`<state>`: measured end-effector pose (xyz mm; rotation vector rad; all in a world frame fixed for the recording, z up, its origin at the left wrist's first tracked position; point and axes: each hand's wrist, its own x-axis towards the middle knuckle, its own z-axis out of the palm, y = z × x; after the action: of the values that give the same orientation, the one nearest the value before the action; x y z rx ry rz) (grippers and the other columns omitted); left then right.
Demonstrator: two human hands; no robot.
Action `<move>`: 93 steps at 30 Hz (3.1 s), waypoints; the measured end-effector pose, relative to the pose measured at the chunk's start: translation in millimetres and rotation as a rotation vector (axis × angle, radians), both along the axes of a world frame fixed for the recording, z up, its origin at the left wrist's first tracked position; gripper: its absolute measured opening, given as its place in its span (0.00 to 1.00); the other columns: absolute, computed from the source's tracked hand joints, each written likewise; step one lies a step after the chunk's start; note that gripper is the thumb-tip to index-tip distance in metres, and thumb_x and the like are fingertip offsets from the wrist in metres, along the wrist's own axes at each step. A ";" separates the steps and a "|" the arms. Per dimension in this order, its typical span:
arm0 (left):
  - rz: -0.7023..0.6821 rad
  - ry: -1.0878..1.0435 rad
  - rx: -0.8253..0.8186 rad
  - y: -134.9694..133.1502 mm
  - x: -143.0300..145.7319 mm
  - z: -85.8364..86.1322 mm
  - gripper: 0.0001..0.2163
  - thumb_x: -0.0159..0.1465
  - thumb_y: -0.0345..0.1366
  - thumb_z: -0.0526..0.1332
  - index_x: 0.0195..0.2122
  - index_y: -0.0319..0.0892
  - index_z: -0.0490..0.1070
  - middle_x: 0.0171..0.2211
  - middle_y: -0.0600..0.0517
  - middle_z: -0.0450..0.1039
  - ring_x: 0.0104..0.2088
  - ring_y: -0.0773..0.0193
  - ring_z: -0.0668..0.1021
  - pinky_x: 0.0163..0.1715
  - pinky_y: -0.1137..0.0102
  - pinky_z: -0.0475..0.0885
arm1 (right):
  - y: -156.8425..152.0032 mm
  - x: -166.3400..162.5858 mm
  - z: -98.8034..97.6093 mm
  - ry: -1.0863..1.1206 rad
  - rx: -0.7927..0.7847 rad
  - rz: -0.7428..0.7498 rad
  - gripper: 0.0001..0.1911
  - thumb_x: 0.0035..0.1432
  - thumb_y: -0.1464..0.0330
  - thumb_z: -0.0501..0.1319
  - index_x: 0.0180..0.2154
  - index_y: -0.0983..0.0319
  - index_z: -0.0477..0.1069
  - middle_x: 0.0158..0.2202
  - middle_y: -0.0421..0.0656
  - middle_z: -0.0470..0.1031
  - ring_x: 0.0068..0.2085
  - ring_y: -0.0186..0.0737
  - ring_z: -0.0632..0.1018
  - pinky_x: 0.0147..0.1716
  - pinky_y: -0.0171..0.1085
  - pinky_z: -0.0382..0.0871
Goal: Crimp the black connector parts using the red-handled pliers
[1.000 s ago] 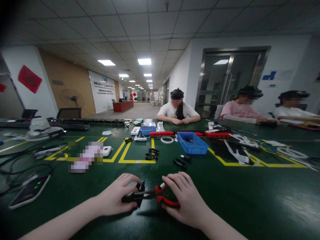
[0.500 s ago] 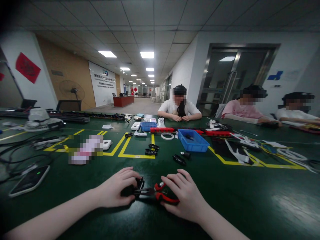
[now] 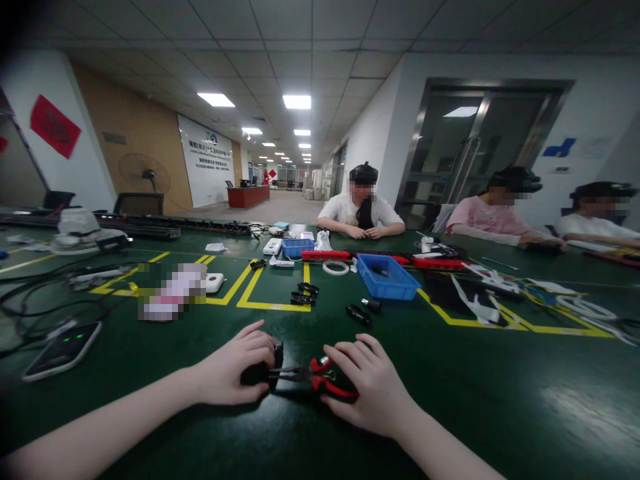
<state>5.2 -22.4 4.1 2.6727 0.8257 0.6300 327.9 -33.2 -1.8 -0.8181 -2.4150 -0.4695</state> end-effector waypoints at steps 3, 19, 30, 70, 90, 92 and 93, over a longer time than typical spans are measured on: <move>-0.020 -0.001 -0.032 2.6 -1.5 -1.3 0.11 0.59 0.38 0.68 0.42 0.45 0.71 0.45 0.51 0.73 0.51 0.57 0.76 0.69 0.51 0.51 | -0.4 -1.1 1.5 0.009 0.001 -0.008 0.30 0.55 0.58 0.65 0.57 0.61 0.68 0.48 0.49 0.80 0.47 0.49 0.79 0.56 0.53 0.63; -0.049 -0.012 0.008 4.6 -3.7 -1.2 0.12 0.60 0.42 0.69 0.41 0.45 0.74 0.44 0.51 0.73 0.50 0.56 0.75 0.69 0.50 0.48 | -5.5 -12.1 5.8 0.006 -0.089 -0.005 0.26 0.55 0.58 0.66 0.53 0.62 0.71 0.43 0.49 0.80 0.41 0.47 0.79 0.48 0.50 0.67; -0.094 -0.008 0.040 2.5 -1.5 -0.7 0.11 0.60 0.39 0.68 0.42 0.44 0.72 0.53 0.48 0.72 0.56 0.55 0.74 0.68 0.52 0.52 | -4.8 -6.6 9.2 -0.014 -0.180 -0.015 0.23 0.54 0.57 0.65 0.49 0.61 0.72 0.41 0.47 0.79 0.39 0.45 0.78 0.46 0.48 0.66; -0.149 0.008 0.033 3.6 -0.5 1.1 0.12 0.63 0.39 0.68 0.46 0.43 0.72 0.52 0.47 0.75 0.58 0.53 0.73 0.58 0.60 0.69 | -3.3 -5.4 14.6 -0.068 0.027 0.024 0.29 0.55 0.62 0.66 0.58 0.60 0.66 0.48 0.49 0.78 0.48 0.49 0.79 0.58 0.55 0.61; -0.167 -0.046 0.012 5.0 -0.8 1.7 0.16 0.63 0.38 0.68 0.51 0.44 0.73 0.52 0.47 0.77 0.57 0.54 0.74 0.59 0.59 0.69 | -2.9 -8.8 6.1 0.047 0.013 0.030 0.23 0.59 0.60 0.64 0.54 0.61 0.70 0.46 0.47 0.78 0.48 0.46 0.78 0.61 0.53 0.57; -0.165 -0.040 0.006 4.6 -1.4 1.7 0.16 0.64 0.39 0.67 0.52 0.44 0.73 0.53 0.47 0.76 0.58 0.53 0.74 0.59 0.59 0.69 | -3.1 -8.7 5.9 0.043 0.016 0.027 0.23 0.59 0.61 0.64 0.54 0.61 0.70 0.46 0.47 0.78 0.48 0.47 0.78 0.61 0.53 0.58; -0.165 -0.034 0.002 4.4 -1.7 1.7 0.16 0.64 0.39 0.67 0.52 0.45 0.73 0.53 0.47 0.76 0.58 0.53 0.73 0.59 0.58 0.69 | -3.2 -8.6 5.9 0.037 0.018 0.025 0.23 0.58 0.61 0.64 0.54 0.61 0.70 0.46 0.47 0.78 0.48 0.47 0.78 0.61 0.53 0.58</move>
<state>3.5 -18.0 5.9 2.6886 0.5886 0.6336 319.3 -36.4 4.1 -0.7816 -2.3803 -0.4624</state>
